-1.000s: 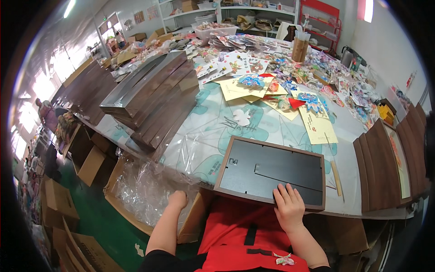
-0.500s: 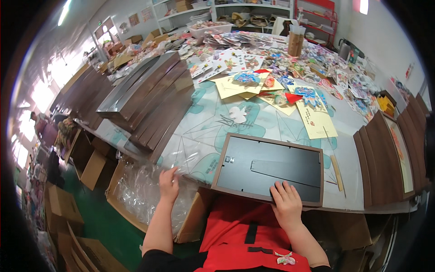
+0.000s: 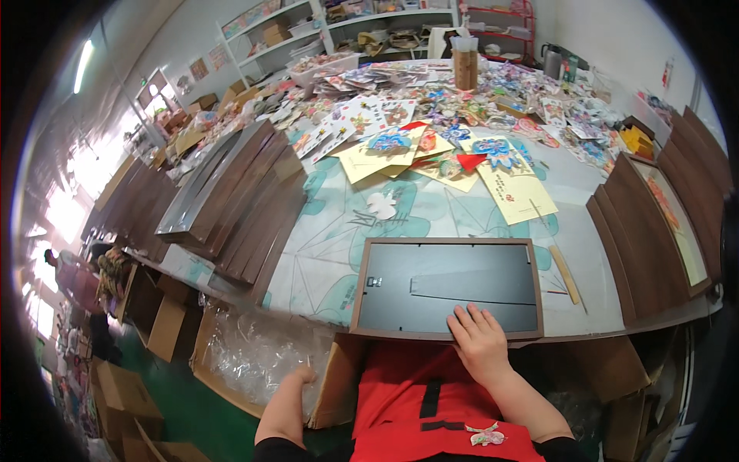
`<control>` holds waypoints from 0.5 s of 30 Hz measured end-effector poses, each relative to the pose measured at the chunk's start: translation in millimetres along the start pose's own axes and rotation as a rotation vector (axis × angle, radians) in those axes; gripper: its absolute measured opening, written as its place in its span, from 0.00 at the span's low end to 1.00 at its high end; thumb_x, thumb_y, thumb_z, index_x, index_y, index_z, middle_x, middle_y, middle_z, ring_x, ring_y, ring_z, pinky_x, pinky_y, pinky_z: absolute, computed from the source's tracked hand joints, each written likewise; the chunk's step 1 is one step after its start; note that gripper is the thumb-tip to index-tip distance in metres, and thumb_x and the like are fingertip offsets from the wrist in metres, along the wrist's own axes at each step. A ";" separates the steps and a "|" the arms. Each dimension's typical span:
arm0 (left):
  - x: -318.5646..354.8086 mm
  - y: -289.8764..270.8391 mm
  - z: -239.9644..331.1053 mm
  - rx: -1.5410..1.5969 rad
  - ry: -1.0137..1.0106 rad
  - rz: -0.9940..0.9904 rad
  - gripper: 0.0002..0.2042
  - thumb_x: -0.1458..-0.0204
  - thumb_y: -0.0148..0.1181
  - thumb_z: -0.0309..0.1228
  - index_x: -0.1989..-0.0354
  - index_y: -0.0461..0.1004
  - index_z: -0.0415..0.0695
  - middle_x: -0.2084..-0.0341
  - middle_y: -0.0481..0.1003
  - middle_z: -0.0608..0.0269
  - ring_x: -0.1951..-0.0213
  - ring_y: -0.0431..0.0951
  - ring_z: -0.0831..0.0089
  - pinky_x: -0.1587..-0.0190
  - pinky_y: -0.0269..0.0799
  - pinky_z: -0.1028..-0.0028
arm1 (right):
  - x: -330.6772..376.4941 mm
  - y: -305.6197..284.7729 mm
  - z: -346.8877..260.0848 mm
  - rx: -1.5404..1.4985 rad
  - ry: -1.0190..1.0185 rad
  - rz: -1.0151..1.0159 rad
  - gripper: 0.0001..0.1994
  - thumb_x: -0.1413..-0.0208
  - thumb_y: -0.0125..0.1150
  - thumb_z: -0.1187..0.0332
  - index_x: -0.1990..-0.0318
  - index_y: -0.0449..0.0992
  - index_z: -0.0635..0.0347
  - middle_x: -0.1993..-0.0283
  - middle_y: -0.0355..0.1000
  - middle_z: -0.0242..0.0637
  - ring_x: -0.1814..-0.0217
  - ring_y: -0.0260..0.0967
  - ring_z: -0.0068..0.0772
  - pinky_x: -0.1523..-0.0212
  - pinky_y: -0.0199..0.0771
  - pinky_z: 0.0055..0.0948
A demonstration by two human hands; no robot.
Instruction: The person assembles decorative picture frames by placing a printed card into a frame, closing it with a backing board, and smoothing the edges with a wooden tool. They repeat this process for multiple frames, occasionally flipping them to inspect the front.
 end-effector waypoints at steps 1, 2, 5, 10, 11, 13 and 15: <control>15.6 -44.1 28.2 0.016 0.066 0.030 0.30 0.57 0.62 0.41 0.46 0.69 0.35 0.49 0.70 0.38 0.47 0.72 0.48 0.44 0.67 0.62 | 0.2 -6.8 4.2 -0.015 0.016 -0.015 0.21 0.58 0.66 0.70 0.53 0.73 0.59 0.49 0.72 0.42 0.45 0.69 0.47 0.45 0.67 0.45; 44.9 -86.1 48.8 0.029 0.115 0.054 0.31 0.57 0.63 0.43 0.48 0.70 0.33 0.49 0.70 0.37 0.48 0.72 0.47 0.44 0.68 0.62 | 1.1 -13.6 8.2 -0.049 0.032 -0.028 0.22 0.60 0.67 0.70 0.53 0.73 0.59 0.49 0.72 0.42 0.46 0.69 0.47 0.45 0.67 0.45; 118.6 -144.6 55.1 0.029 0.106 0.138 0.31 0.60 0.68 0.46 0.50 0.73 0.36 0.56 0.75 0.41 0.54 0.76 0.49 0.49 0.71 0.63 | 9.2 -32.2 22.2 -0.347 0.022 0.111 0.20 0.60 0.69 0.70 0.56 0.74 0.61 0.52 0.73 0.45 0.49 0.71 0.48 0.49 0.70 0.42; 202.2 -211.7 41.5 0.410 0.040 0.720 0.18 0.53 0.63 0.30 0.53 0.74 0.37 0.67 0.78 0.50 0.66 0.78 0.57 0.62 0.72 0.63 | 45.1 -74.4 123.7 -0.128 0.442 0.371 0.13 0.54 0.61 0.76 0.58 0.73 0.63 0.59 0.73 0.46 0.57 0.69 0.52 0.55 0.69 0.42; 218.9 -220.4 47.9 0.530 0.110 0.879 0.17 0.52 0.61 0.28 0.52 0.74 0.37 0.66 0.77 0.51 0.65 0.77 0.58 0.61 0.72 0.63 | 52.6 -81.0 146.4 0.052 0.515 0.355 0.12 0.52 0.60 0.74 0.58 0.73 0.64 0.59 0.72 0.46 0.54 0.68 0.51 0.52 0.67 0.42; 251.1 -232.5 64.8 0.778 0.258 1.192 0.16 0.49 0.58 0.24 0.50 0.72 0.37 0.65 0.75 0.52 0.64 0.76 0.62 0.61 0.71 0.64 | 77.0 -78.4 198.8 0.191 0.689 0.246 0.13 0.51 0.60 0.73 0.57 0.73 0.64 0.57 0.72 0.46 0.53 0.67 0.50 0.50 0.66 0.43; 268.2 -240.3 104.5 0.725 0.421 1.252 0.17 0.49 0.56 0.22 0.49 0.71 0.37 0.61 0.74 0.52 0.62 0.74 0.62 0.59 0.70 0.65 | 97.6 -70.2 235.4 0.224 0.808 0.155 0.12 0.50 0.60 0.72 0.57 0.74 0.63 0.58 0.72 0.46 0.53 0.67 0.50 0.51 0.66 0.43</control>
Point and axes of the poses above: each hand's wrist, its own x-axis away from the middle knuckle, its own y-axis out of the palm, z = x × y, the point moved 8 cm from there along -x, towards the middle knuckle
